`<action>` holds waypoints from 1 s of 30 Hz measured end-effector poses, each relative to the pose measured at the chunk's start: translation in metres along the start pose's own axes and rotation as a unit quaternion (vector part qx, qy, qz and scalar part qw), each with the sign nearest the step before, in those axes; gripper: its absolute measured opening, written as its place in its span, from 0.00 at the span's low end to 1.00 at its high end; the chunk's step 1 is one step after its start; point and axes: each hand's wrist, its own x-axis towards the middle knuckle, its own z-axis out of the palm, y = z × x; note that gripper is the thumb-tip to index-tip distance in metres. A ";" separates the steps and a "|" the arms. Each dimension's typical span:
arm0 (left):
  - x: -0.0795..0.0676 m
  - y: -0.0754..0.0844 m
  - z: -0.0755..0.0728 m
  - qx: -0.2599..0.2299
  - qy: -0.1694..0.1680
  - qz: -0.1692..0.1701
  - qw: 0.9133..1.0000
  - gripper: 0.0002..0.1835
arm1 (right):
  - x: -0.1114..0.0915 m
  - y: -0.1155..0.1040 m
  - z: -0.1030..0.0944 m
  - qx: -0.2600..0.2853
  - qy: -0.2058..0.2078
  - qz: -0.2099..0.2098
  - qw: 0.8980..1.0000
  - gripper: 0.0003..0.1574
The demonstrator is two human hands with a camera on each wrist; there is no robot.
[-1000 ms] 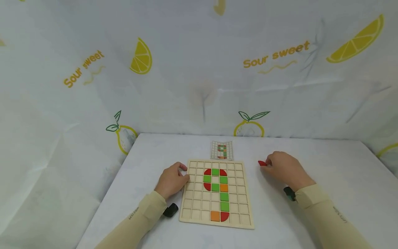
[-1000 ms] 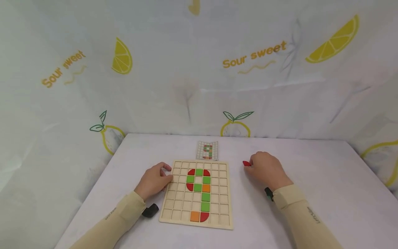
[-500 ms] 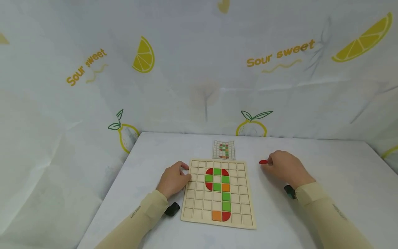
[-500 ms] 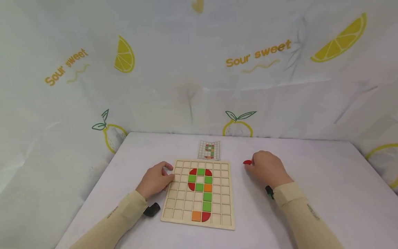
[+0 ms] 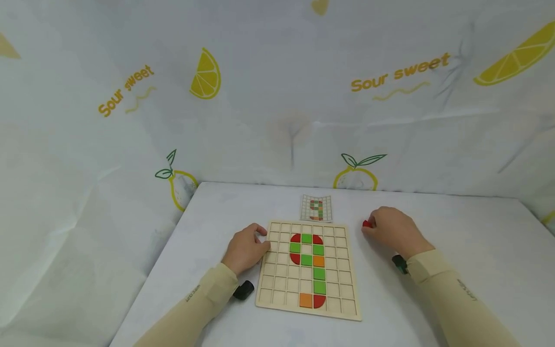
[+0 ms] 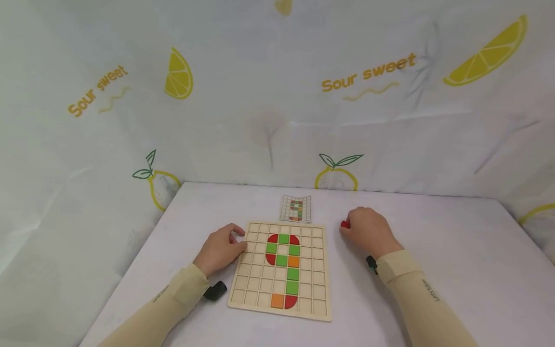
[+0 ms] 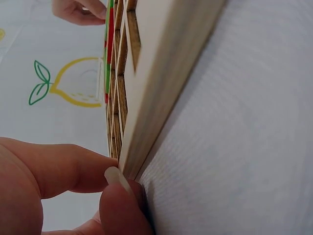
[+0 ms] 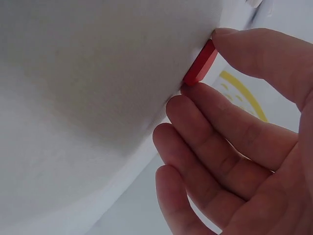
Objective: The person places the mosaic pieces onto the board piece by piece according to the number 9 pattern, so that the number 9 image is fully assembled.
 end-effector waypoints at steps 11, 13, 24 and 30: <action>0.000 0.002 0.000 0.001 -0.002 -0.001 1.000 0.15 | -0.015 -0.023 0.002 0.014 -0.005 -0.024 1.000 0.13; -0.001 0.002 0.000 0.001 -0.003 -0.003 1.000 0.15 | -0.021 -0.033 0.001 0.010 0.002 -0.031 0.999 0.14; 0.000 0.000 0.001 0.005 -0.003 -0.006 1.000 0.16 | -0.052 -0.100 -0.001 -0.008 0.020 -0.091 0.996 0.15; 0.002 0.000 0.001 0.006 -0.002 -0.004 1.000 0.16 | -0.066 -0.127 0.007 -0.021 0.046 -0.149 0.988 0.14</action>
